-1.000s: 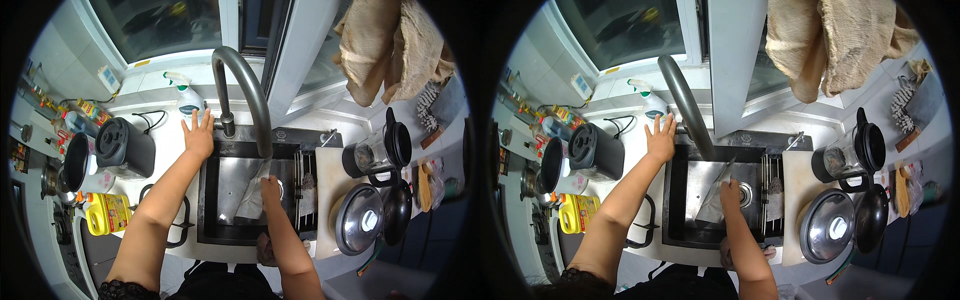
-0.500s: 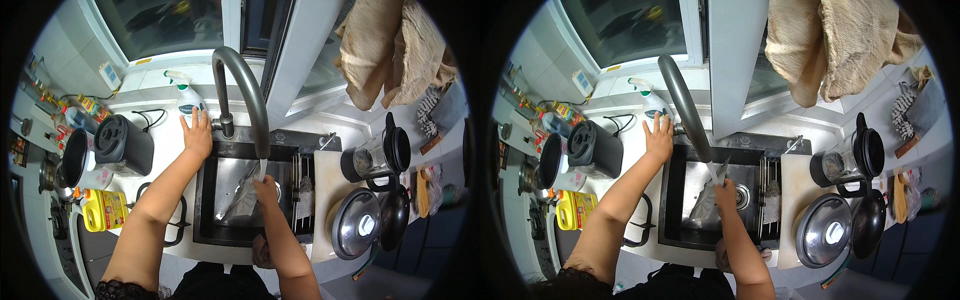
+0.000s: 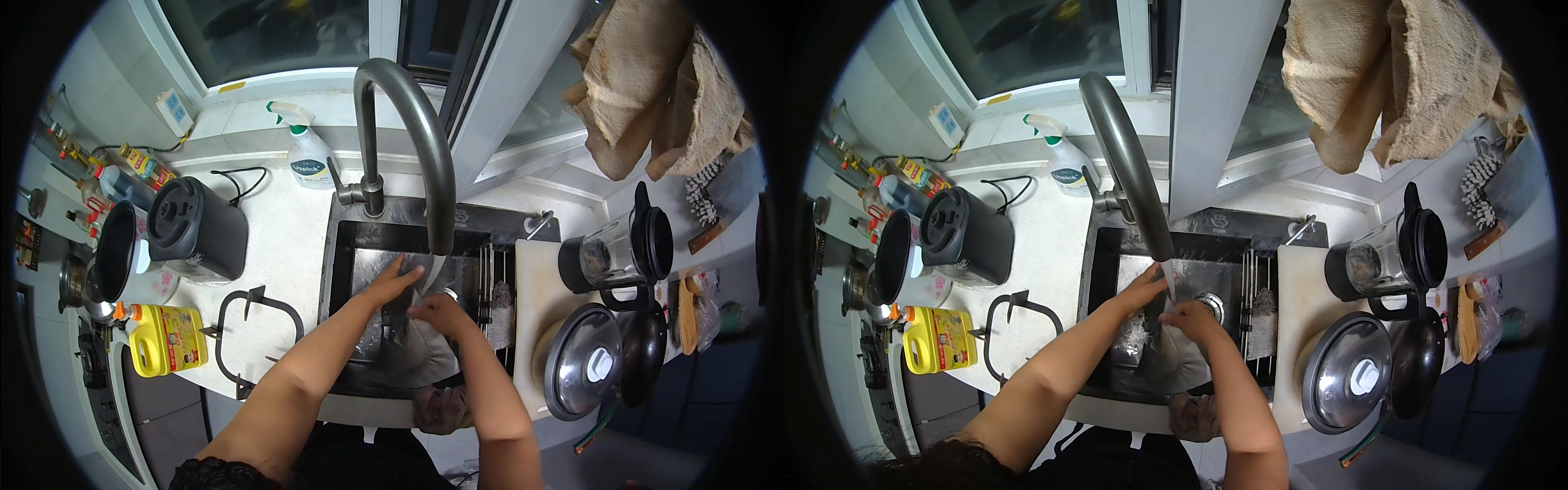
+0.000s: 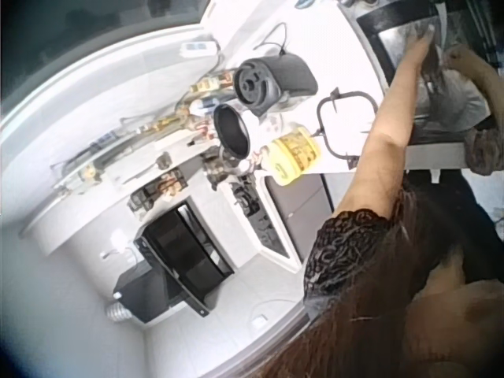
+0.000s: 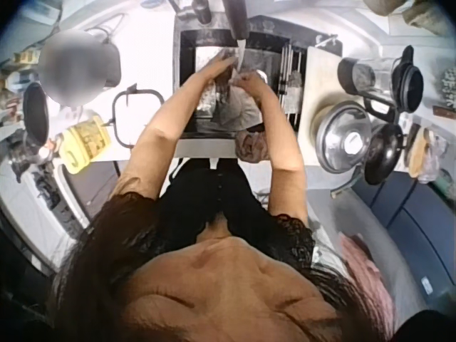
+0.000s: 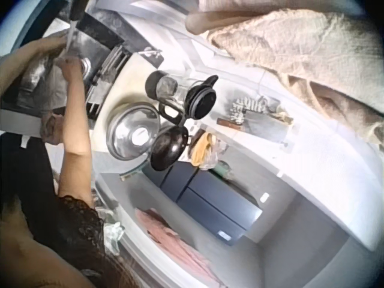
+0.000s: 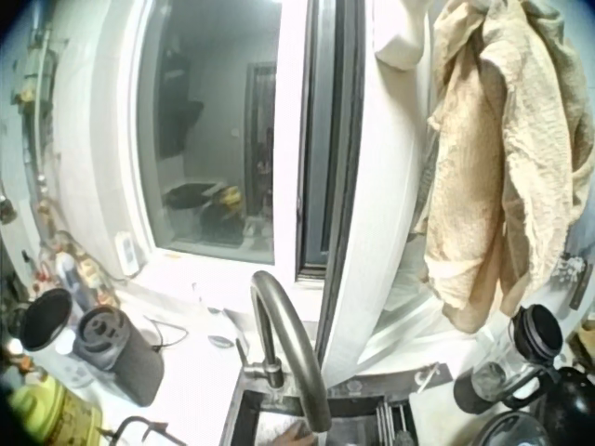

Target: The person wipes the range hood with a cloth, then moves to the sink to wash the cloth and a silver tray under running water. They rinse the items thoroughly and place the tray on the counter.

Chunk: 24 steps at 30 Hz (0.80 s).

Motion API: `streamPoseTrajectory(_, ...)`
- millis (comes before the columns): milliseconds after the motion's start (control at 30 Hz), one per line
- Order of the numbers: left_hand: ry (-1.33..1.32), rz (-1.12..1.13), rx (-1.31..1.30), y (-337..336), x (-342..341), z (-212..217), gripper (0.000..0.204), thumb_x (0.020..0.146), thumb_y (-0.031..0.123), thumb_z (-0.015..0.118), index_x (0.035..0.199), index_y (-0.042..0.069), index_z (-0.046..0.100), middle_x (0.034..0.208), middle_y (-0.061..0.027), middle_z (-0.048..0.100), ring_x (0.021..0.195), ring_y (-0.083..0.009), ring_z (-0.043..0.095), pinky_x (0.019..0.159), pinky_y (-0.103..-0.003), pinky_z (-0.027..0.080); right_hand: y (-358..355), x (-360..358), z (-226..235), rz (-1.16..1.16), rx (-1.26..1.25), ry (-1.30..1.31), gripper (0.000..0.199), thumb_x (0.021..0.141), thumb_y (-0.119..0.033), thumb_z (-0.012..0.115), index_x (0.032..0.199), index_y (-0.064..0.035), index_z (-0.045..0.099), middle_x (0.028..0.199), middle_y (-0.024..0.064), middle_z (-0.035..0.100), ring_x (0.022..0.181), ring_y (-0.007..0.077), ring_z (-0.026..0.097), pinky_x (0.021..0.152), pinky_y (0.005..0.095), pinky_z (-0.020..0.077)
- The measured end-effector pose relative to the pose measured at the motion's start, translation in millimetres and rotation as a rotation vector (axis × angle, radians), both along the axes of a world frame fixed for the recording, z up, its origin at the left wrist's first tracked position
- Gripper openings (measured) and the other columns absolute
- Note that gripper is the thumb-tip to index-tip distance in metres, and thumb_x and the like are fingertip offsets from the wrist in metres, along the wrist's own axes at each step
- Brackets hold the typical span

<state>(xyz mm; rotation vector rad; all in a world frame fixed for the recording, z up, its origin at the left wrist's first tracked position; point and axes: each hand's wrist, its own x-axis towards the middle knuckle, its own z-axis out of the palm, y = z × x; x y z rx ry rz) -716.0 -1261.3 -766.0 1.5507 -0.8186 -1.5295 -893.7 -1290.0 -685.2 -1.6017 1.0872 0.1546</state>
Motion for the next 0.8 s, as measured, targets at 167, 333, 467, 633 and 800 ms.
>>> streamPoseTrajectory(167, 0.153, -0.04, 0.045, 15.6, 17.4, 27.6, 0.052, 0.079, 0.037, 0.074, 0.115, 0.002, 0.06, 0.104, -0.0075, 0.066, 0.098, -0.0166, 0.059, 0.089, -0.029, 0.043, -38.2, -5.7, -6.8, 0.46, -0.281, 0.138, 0.035, 0.087, -0.037, 0.058, 0.089, -0.0025, 0.066, 0.086, 0.0203, 0.065, 0.085, 0.033, 0.063, 0.075, 0.0421, 0.047)
streamPoseTrajectory(333, -0.088, -0.088, 0.221, 40.1, 17.4, 67.6, 0.04, 0.084, 0.034, 0.069, 0.105, 0.001, 0.064, 0.091, -0.0085, 0.067, 0.082, -0.0183, 0.062, 0.075, -0.032, 0.048, -30.5, 16.7, -26.9, 0.397, -0.577, 0.367, 0.039, 0.091, -0.037, 0.05, 0.106, -0.0036, 0.063, 0.109, 0.0186, 0.062, 0.103, 0.0364, 0.058, 0.091, 0.0468, 0.0427)
streamPoseTrajectory(467, 0.311, 0.317, 0.479, 49.0, -5.5, 38.3, 0.039, 0.097, 0.038, 0.047, 0.114, 0.004, 0.057, 0.102, -0.0084, 0.063, 0.089, -0.0188, 0.061, 0.076, -0.035, 0.05, 25.1, 47.5, -72.0, -0.098, -0.914, 0.178, 0.053, 0.092, -0.038, 0.049, 0.132, -0.0039, 0.047, 0.137, 0.0247, 0.04, 0.128, 0.0424, 0.036, 0.109, 0.0471, 0.0247)
streamPoseTrajectory(633, 0.894, 0.453, 0.384, 61.5, -37.3, 66.5, 0.05, 0.096, 0.052, 0.037, 0.127, 0.015, 0.049, 0.129, -0.0071, 0.052, 0.119, -0.0258, 0.048, 0.104, -0.044, 0.033, 43.6, 62.3, -94.8, -0.303, -0.225, -0.457, 0.053, 0.098, -0.041, 0.034, 0.129, 0.0001, 0.047, 0.129, 0.0283, 0.045, 0.124, 0.0417, 0.04, 0.107, 0.0451, 0.0255)
streamPoseTrajectory(800, 0.916, 0.389, 0.303, 57.4, -39.8, 48.7, 0.058, 0.092, 0.058, 0.036, 0.126, 0.013, 0.048, 0.126, -0.0071, 0.053, 0.119, -0.0281, 0.047, 0.101, -0.046, 0.038, 51.2, 56.8, -73.8, -0.446, -0.053, -0.347, 0.066, 0.097, -0.05, 0.027, 0.134, 0.0045, 0.034, 0.136, 0.0308, 0.036, 0.131, 0.0423, 0.03, 0.11, 0.0451, 0.02)
